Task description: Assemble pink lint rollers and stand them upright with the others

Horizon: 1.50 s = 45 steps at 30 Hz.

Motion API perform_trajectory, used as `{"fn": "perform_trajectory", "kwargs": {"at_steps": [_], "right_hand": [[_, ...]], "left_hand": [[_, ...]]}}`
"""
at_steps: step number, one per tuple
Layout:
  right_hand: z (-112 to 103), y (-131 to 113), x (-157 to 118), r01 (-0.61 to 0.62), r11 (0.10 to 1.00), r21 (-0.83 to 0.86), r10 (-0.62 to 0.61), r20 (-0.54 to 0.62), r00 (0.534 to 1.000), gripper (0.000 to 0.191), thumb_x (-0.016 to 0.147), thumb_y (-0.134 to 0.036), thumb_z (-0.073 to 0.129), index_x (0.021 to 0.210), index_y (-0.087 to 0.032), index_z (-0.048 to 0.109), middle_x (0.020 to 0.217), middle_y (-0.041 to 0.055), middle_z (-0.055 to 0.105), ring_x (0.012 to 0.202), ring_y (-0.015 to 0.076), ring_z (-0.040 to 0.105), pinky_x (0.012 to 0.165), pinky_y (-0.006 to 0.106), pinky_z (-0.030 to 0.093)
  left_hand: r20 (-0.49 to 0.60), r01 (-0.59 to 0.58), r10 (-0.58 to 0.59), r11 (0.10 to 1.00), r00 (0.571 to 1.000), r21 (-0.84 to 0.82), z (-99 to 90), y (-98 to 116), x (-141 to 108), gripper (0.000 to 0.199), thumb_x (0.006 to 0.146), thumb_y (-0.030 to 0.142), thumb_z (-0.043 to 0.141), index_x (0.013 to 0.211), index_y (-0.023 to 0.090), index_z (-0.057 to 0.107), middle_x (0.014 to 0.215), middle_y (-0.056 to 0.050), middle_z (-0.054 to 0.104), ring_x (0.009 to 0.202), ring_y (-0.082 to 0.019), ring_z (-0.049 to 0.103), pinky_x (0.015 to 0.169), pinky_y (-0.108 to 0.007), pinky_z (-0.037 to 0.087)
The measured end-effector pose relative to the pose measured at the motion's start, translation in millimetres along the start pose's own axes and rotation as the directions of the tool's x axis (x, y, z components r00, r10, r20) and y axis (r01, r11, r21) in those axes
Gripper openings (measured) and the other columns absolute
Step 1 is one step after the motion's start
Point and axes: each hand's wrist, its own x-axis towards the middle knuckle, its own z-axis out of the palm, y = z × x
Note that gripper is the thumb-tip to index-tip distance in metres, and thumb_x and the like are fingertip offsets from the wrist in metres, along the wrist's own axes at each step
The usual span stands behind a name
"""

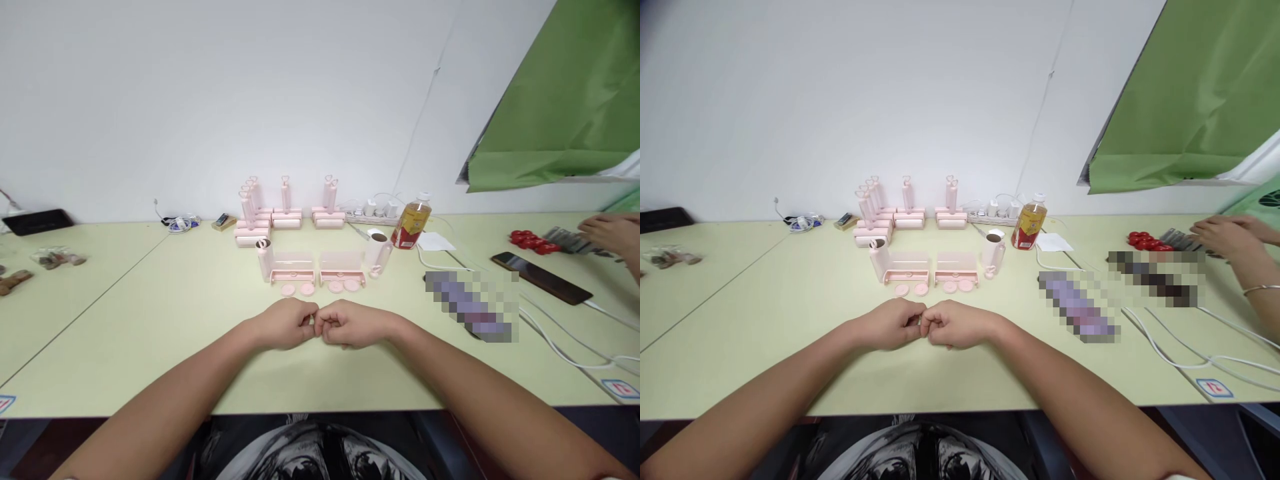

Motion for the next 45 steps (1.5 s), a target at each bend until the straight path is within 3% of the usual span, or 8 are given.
{"fn": "perform_trajectory", "kwargs": {"at_steps": [6, 14, 21, 45], "right_hand": [[2.0, -1.8, 0.6, -0.001, 1.0, 0.012, 0.002, -0.026, 1.0, 0.008, 0.079, -0.017, 0.057, 0.086, -0.019, 0.059, 0.067, -0.0059, 0.051, 0.057, 0.0067, 0.048, 0.052, 0.017, 0.044], [-0.3, 1.2, 0.5, -0.063, 0.998, 0.015, 0.064, -0.053, 0.997, 0.023, 0.084, -0.027, 0.059, 0.105, -0.02, 0.061, 0.075, -0.0036, 0.054, 0.057, 0.0082, 0.056, 0.042, 0.015, 0.04], [-3.6, 1.8, 0.8, -0.051, 0.999, 0.0, 0.05, -0.08, 0.996, 0.032, 0.086, -0.028, 0.059, 0.116, -0.019, 0.066, 0.063, -0.0055, 0.051, 0.049, 0.0067, 0.049, 0.042, 0.015, 0.038], [-3.1, 6.1, 3.1, -0.051, 0.998, -0.022, 0.049, -0.093, 0.994, 0.028, 0.086, -0.03, 0.059, 0.111, -0.02, 0.067, 0.068, -0.004, 0.051, 0.054, 0.0075, 0.051, 0.041, 0.015, 0.037]], "left_hand": [[-0.009, 0.004, -0.004, 1.0, 1.0, 0.001, -0.2, 0.5, -0.5, 0.013, 0.083, 0.029, 0.051, 0.08, 0.019, 0.058, 0.072, -0.001, 0.063, 0.063, -0.015, 0.054, 0.055, -0.024, 0.032], [0.003, 0.004, -0.004, 1.0, 1.0, -0.016, -0.3, -2.4, -0.5, 0.009, 0.078, 0.023, 0.052, 0.085, 0.02, 0.059, 0.074, 0.0, 0.062, 0.065, -0.015, 0.054, 0.056, -0.024, 0.032], [0.01, -0.022, 0.023, 0.999, 1.0, -0.028, -2.6, -2.5, -0.5, 0.016, 0.084, 0.025, 0.049, 0.091, 0.02, 0.062, 0.076, -0.001, 0.064, 0.067, -0.016, 0.055, 0.059, -0.025, 0.035], [0.018, 0.005, -0.005, 1.0, 1.0, -0.015, -4.2, 0.2, -1.3, 0.018, 0.087, 0.028, 0.046, 0.09, 0.019, 0.061, 0.078, -0.002, 0.064, 0.068, -0.016, 0.055, 0.059, -0.024, 0.036]]}}
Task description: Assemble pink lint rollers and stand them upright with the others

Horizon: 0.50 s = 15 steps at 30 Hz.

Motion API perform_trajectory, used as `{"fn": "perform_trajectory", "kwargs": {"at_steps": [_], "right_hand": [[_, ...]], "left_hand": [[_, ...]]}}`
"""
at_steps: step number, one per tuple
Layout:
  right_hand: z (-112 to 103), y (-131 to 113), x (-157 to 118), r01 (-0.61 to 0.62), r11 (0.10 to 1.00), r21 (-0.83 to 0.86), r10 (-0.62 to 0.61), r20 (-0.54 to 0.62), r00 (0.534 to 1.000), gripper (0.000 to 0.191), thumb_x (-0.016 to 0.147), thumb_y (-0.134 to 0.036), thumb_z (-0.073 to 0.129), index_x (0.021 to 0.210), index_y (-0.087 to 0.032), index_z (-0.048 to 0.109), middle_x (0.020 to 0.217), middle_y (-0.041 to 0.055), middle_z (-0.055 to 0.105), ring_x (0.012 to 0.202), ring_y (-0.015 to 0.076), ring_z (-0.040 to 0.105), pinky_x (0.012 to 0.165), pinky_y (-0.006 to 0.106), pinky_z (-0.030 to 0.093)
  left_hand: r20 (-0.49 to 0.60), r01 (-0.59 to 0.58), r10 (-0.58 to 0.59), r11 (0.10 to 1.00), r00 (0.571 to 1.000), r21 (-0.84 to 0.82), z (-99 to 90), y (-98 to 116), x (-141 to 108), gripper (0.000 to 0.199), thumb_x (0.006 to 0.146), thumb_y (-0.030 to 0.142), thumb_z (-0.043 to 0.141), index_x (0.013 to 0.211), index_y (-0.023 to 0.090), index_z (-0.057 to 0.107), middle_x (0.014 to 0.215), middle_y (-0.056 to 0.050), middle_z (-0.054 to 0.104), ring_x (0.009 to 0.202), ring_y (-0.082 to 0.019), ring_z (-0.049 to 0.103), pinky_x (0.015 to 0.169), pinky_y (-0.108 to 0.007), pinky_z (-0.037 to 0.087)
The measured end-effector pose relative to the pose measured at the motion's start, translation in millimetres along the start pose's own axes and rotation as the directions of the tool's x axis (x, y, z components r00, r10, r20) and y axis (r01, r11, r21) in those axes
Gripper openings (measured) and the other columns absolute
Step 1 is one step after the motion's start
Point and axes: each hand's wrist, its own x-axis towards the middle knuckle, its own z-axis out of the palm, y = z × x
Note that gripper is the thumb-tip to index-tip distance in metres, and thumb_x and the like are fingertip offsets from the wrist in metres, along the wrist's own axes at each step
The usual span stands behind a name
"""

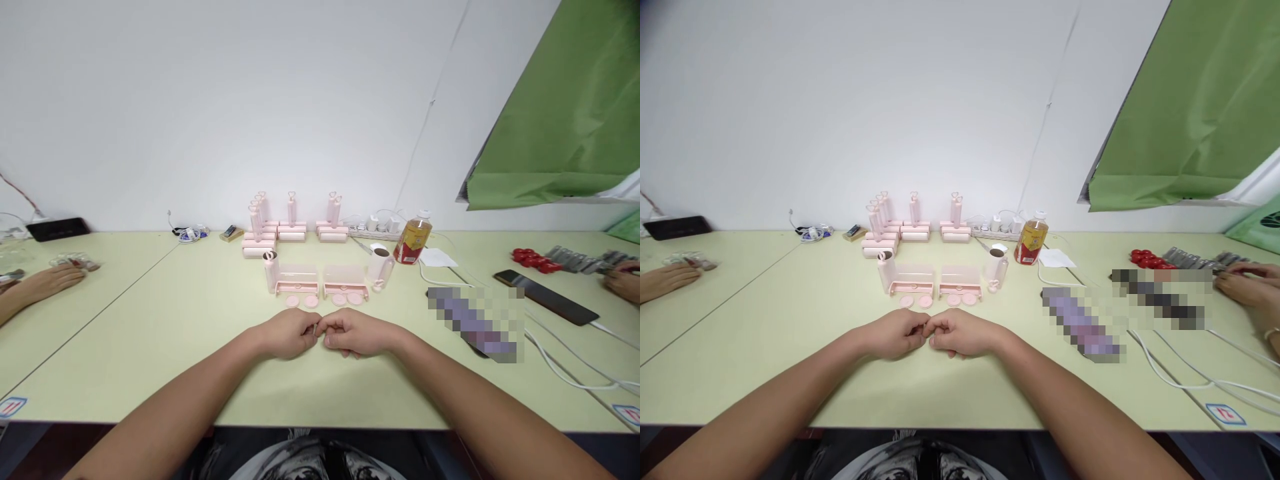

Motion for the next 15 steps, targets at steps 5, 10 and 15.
{"fn": "perform_trajectory", "kwargs": {"at_steps": [5, 10, 15], "right_hand": [[-0.3, 0.4, -0.2, 0.014, 1.0, -0.006, -0.014, -0.002, 1.0, 0.026, 0.087, -0.03, 0.059, 0.11, -0.021, 0.067, 0.067, -0.0041, 0.051, 0.055, 0.0087, 0.051, 0.041, 0.016, 0.036], [0.1, 0.8, -1.1, 0.045, 0.999, -0.023, -0.045, 0.006, 0.999, 0.025, 0.087, -0.027, 0.057, 0.108, -0.019, 0.067, 0.063, -0.0046, 0.051, 0.053, 0.0078, 0.047, 0.044, 0.017, 0.036], [1.5, -0.4, -1.9, 0.073, 0.997, -0.023, -0.073, 0.02, 0.997, 0.023, 0.087, -0.024, 0.056, 0.106, -0.019, 0.067, 0.06, -0.0058, 0.049, 0.051, 0.0077, 0.043, 0.045, 0.018, 0.034]], "left_hand": [[0.001, -0.01, 0.01, 1.0, 1.0, 0.01, 1.4, -2.8, -0.2, 0.02, 0.089, 0.029, 0.044, 0.092, 0.02, 0.061, 0.08, -0.002, 0.065, 0.069, -0.016, 0.056, 0.059, -0.024, 0.036], [-0.003, -0.016, 0.016, 1.0, 1.0, 0.022, 1.9, -3.2, 0.0, 0.018, 0.089, 0.029, 0.044, 0.089, 0.02, 0.06, 0.079, -0.002, 0.065, 0.069, -0.016, 0.056, 0.058, -0.024, 0.034], [-0.009, -0.029, 0.029, 0.999, 1.0, 0.038, 1.8, -1.3, -0.3, 0.014, 0.087, 0.027, 0.045, 0.085, 0.02, 0.058, 0.075, 0.0, 0.063, 0.066, -0.015, 0.055, 0.056, -0.024, 0.032]]}}
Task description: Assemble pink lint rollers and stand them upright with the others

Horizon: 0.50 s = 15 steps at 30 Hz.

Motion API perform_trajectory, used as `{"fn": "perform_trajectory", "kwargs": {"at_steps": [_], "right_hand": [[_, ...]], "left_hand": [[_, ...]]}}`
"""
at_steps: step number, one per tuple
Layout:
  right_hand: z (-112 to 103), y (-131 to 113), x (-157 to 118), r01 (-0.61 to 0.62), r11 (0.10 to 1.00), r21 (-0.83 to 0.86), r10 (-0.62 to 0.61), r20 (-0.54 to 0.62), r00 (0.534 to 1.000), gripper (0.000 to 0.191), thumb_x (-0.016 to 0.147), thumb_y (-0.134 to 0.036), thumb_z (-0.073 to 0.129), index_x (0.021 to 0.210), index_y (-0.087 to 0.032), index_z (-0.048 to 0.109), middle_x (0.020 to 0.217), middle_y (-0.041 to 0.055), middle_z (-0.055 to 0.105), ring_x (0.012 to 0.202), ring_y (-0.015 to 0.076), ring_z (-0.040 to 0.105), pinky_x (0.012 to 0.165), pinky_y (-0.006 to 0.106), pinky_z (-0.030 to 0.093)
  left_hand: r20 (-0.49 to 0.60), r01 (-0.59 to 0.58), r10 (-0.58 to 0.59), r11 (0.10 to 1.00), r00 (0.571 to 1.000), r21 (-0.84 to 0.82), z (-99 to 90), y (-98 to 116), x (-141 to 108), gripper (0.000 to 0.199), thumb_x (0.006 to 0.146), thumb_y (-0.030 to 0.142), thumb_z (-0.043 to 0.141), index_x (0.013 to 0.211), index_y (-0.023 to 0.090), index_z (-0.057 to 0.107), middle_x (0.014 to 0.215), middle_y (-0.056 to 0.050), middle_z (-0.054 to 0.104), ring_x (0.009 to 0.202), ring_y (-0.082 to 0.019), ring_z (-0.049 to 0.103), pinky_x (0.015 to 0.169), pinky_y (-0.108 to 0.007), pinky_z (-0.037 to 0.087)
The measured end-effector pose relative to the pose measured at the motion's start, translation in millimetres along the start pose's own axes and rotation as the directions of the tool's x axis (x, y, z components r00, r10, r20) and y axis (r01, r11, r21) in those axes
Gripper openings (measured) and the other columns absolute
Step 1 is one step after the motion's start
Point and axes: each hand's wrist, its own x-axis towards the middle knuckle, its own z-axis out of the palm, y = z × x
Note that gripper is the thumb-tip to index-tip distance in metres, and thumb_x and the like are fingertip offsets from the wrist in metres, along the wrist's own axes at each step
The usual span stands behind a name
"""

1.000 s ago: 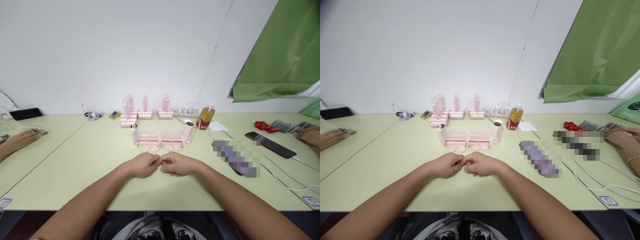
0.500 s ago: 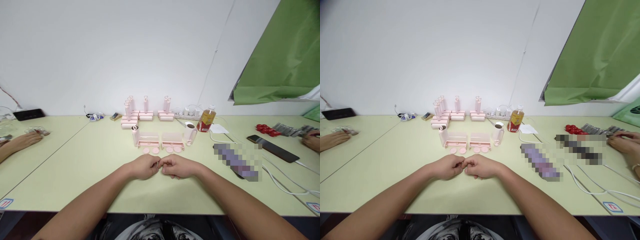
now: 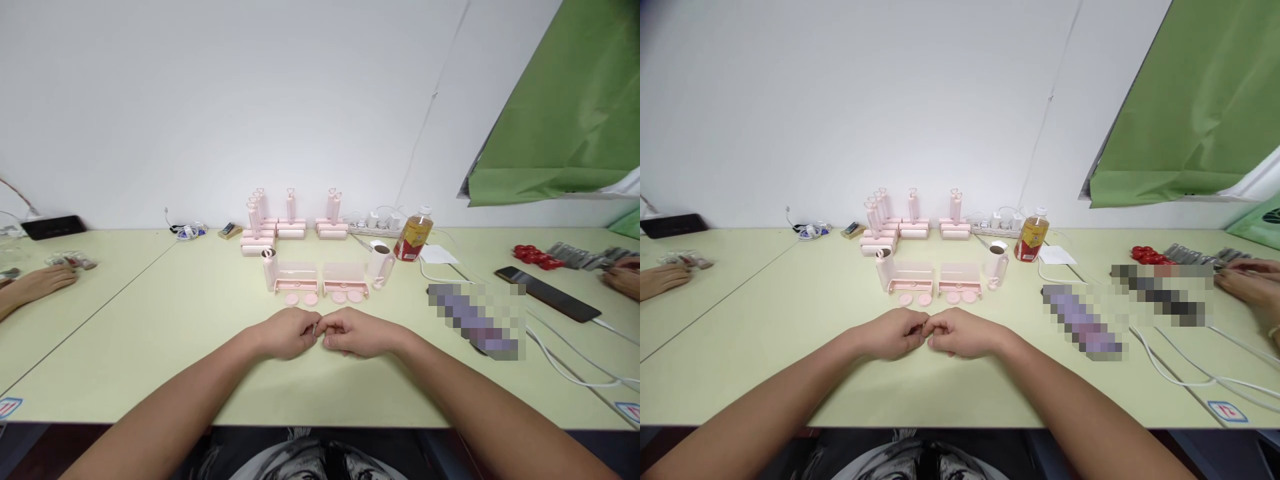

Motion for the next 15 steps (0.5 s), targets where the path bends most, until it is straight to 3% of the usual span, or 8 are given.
{"fn": "perform_trajectory", "kwargs": {"at_steps": [15], "right_hand": [[0.6, -1.0, -1.4, 0.043, 0.999, -0.002, -0.042, 0.021, 0.999, 0.02, 0.087, -0.023, 0.055, 0.103, -0.019, 0.066, 0.059, -0.0074, 0.043, 0.051, 0.0078, 0.036, 0.046, 0.02, 0.029]], "left_hand": [[0.007, -0.005, 0.005, 1.0, 1.0, -0.011, -0.7, 0.3, -0.9, 0.018, 0.088, 0.029, 0.045, 0.088, 0.02, 0.06, 0.077, -0.001, 0.064, 0.066, -0.015, 0.055, 0.057, -0.024, 0.033]]}}
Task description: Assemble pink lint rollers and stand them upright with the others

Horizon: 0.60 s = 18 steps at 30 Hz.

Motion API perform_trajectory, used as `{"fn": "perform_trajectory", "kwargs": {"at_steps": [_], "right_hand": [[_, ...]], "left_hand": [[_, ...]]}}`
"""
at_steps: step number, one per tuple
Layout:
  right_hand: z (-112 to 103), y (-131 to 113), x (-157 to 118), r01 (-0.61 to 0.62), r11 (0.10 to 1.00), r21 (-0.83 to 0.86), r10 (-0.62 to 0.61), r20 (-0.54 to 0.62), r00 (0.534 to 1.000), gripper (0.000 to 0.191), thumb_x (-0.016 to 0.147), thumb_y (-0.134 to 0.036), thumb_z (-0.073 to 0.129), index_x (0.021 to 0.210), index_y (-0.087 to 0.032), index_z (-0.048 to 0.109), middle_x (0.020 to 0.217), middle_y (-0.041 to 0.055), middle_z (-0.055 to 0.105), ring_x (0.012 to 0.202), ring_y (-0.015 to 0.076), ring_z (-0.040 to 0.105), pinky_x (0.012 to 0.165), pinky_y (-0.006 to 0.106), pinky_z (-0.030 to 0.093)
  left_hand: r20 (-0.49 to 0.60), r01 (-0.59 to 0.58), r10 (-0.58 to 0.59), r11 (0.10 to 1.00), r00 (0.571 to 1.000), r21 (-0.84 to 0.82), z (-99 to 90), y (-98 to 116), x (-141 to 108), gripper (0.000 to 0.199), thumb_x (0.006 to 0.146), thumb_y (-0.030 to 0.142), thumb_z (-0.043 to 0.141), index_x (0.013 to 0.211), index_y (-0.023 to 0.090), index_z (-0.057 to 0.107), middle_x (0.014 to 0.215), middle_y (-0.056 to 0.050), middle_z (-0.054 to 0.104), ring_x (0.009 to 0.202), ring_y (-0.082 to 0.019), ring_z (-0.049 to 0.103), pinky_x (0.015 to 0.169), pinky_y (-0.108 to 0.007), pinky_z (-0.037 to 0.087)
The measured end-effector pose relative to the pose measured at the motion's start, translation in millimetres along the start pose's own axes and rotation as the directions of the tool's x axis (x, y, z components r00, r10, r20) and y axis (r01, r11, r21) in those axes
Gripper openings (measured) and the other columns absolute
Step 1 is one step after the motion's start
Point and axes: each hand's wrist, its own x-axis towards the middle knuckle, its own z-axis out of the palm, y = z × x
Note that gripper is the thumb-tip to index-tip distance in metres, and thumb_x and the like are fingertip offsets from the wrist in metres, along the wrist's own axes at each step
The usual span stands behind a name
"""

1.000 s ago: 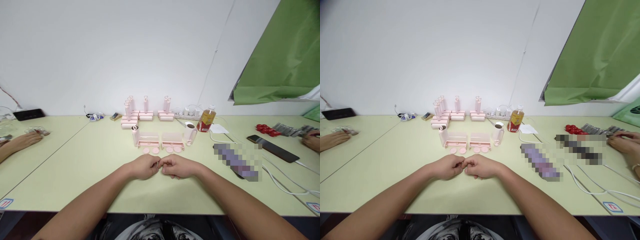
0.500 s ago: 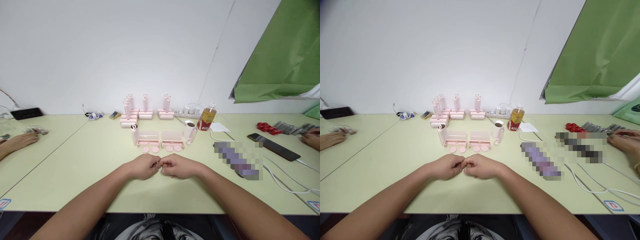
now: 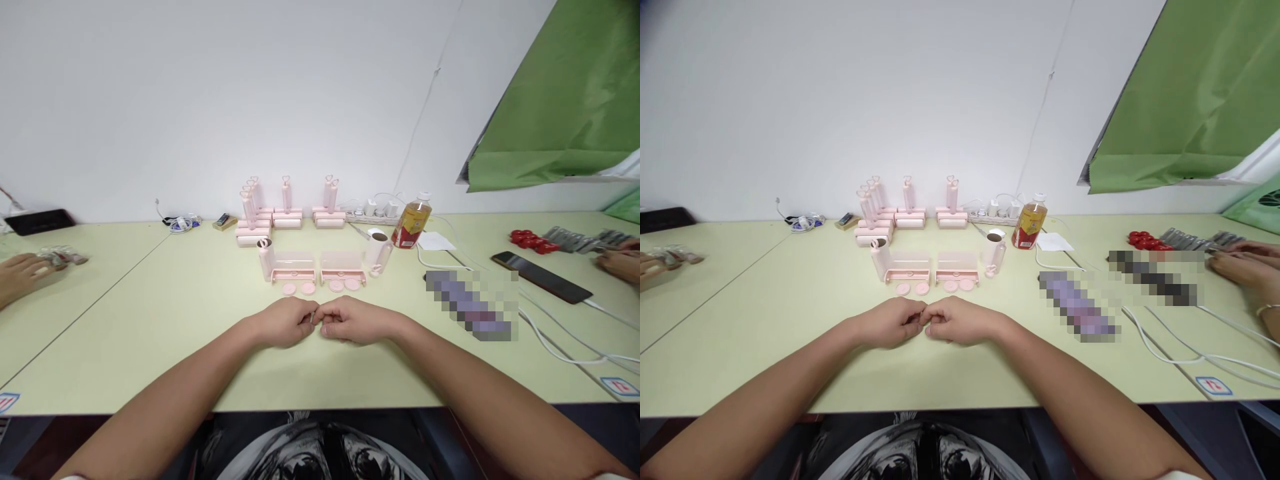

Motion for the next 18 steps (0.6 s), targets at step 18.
{"fn": "perform_trajectory", "kwargs": {"at_steps": [18], "right_hand": [[-125.2, -85.5, 18.8, -0.223, 0.806, -0.549, -0.251, -0.657, 0.711, 0.026, 0.083, -0.032, 0.059, 0.1, -0.018, 0.072, 0.094, 0.007, 0.072, 0.083, 0.0206, 0.064, 0.075, 0.032, 0.049]], "left_hand": [[-0.006, 0.037, -0.037, 0.998, 0.999, 0.053, 3.8, 8.9, 6.4, 0.045, 0.083, 0.031, 0.053, 0.125, 0.021, 0.065, 0.095, -0.007, 0.074, 0.085, -0.025, 0.067, 0.066, -0.03, 0.045]]}}
